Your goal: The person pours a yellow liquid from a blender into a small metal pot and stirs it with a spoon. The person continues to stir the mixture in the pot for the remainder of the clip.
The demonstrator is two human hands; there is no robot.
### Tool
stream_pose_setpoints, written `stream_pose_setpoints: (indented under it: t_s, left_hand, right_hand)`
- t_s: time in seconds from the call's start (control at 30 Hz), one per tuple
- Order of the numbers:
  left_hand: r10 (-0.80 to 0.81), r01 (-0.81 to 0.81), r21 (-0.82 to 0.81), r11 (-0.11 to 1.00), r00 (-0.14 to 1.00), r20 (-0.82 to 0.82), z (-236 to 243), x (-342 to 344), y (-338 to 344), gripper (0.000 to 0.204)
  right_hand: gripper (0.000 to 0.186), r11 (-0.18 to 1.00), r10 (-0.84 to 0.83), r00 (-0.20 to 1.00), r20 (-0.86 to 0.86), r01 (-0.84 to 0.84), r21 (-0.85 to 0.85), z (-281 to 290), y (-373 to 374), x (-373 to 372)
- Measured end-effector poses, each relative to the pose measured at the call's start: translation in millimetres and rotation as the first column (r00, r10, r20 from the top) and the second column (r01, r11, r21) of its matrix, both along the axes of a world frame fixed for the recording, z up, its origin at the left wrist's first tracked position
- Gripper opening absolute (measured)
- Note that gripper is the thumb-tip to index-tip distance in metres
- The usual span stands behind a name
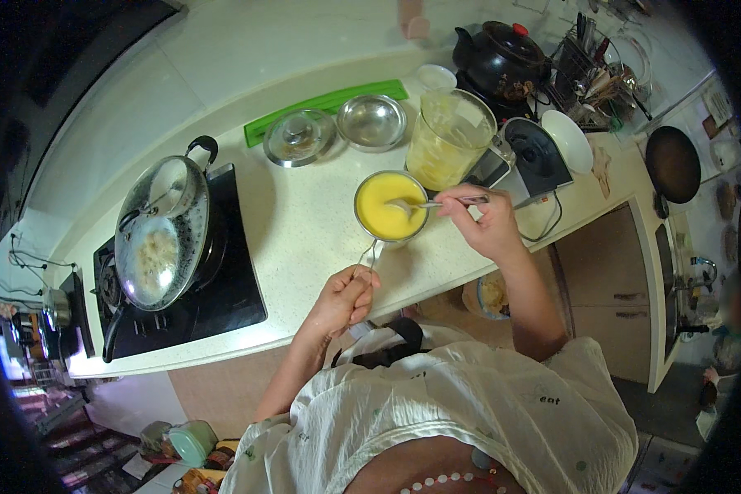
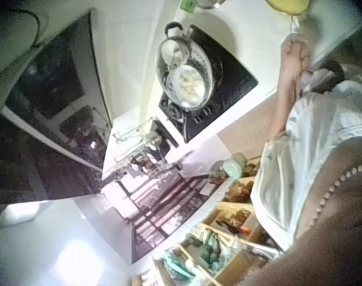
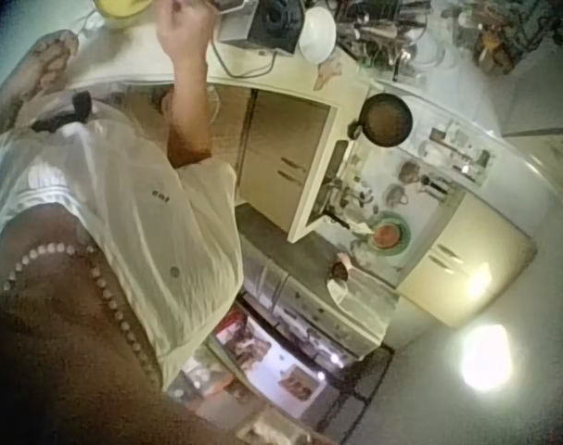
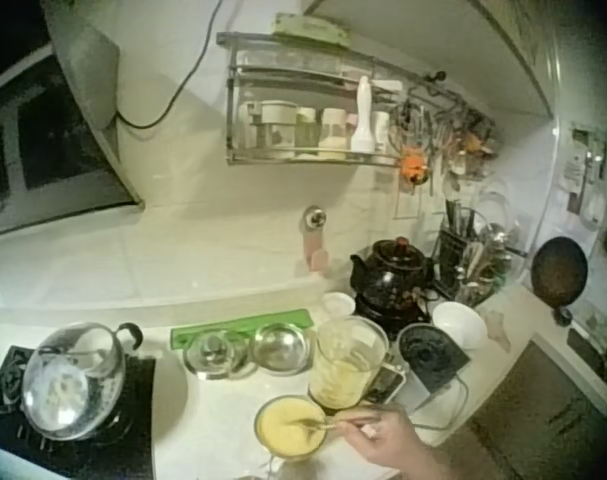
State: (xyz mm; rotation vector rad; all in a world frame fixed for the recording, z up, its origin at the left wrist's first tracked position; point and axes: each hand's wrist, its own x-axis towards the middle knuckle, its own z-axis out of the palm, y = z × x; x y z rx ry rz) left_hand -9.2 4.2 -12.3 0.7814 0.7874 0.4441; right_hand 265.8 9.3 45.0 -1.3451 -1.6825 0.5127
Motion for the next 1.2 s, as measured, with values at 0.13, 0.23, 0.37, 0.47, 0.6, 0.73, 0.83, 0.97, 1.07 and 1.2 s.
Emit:
stream_pose_setpoints:
  t_s: [0.13, 0.23, 0.37, 0.47, 0.6, 0.73, 0.83, 0.97, 1.07, 1.2]
  left_hand:
    - [0.013, -0.013, -0.018, 1.0, 1.0, 0.002, -5.5, -1.4, 0.3, 0.024]
    - [0.002, -0.002, -0.015, 1.0, 1.0, -0.009, -5.3, -1.5, 0.9, 0.025]
    - [-0.003, 0.003, -0.017, 1.0, 1.0, 0.003, -5.8, -1.2, 1.6, 0.025]
    - [0.004, -0.003, -0.022, 1.0, 1.0, 0.011, -5.9, -2.0, 1.1, 0.025]
    - [0.009, -0.009, -0.027, 1.0, 1.0, -0.003, -4.2, -0.5, 0.7, 0.023]
    - [0.009, -0.009, -0.018, 1.0, 1.0, 0.002, -7.8, -1.9, 0.9, 0.023]
    - [0.007, -0.007, -0.013, 1.0, 1.0, -0.002, -6.4, -2.2, 0.8, 0.023]
    - [0.016, -0.015, -0.033, 0.999, 0.999, 0.032, -9.4, -1.8, 1.2, 0.022]
    - [0.016, -0.015, -0.038, 0.999, 0.999, 0.037, -9.3, -1.9, 1.1, 0.023]
    - [0.026, -0.025, -0.036, 0.999, 0.999, 0.044, -9.4, -1.7, 0.1, 0.024]
  right_hand:
    - [0.011, 0.998, -0.046, 0.999, 0.019, 0.046, -0.042, 2.9, 4.9, -1.2]
    - [0.011, 0.999, -0.033, 0.999, -0.019, 0.032, -0.03, 1.5, -0.2, 5.7]
    - [0.01, 0.999, -0.037, 0.998, -0.049, 0.035, -0.036, 0.5, 4.9, -6.0]
    - [0.01, 0.998, -0.052, 0.999, 0.016, 0.052, -0.03, 3.6, 3.1, 0.1]
    - [0.01, 0.999, 0.019, 0.999, -0.04, -0.021, -0.045, 0.7, -5.2, -1.0]
    - [0.01, 0.999, -0.012, 0.999, 0.035, 0.011, 0.041, 3.7, 1.9, -7.7]
    - [0.011, 0.99, -0.01, 0.998, 0.068, 0.001, 0.14, 10.7, 1.5, 1.0]
    - [0.013, 0.987, -0.018, 0.995, 0.099, 0.002, 0.161, 6.0, 5.7, 10.3]
    - [0.014, 0.991, -0.047, 0.985, 0.168, 0.024, 0.133, 4.4, -0.6, 14.6]
    - [0.012, 0.995, -0.081, 0.965, 0.248, 0.065, 0.073, 10.7, -16.8, 11.9]
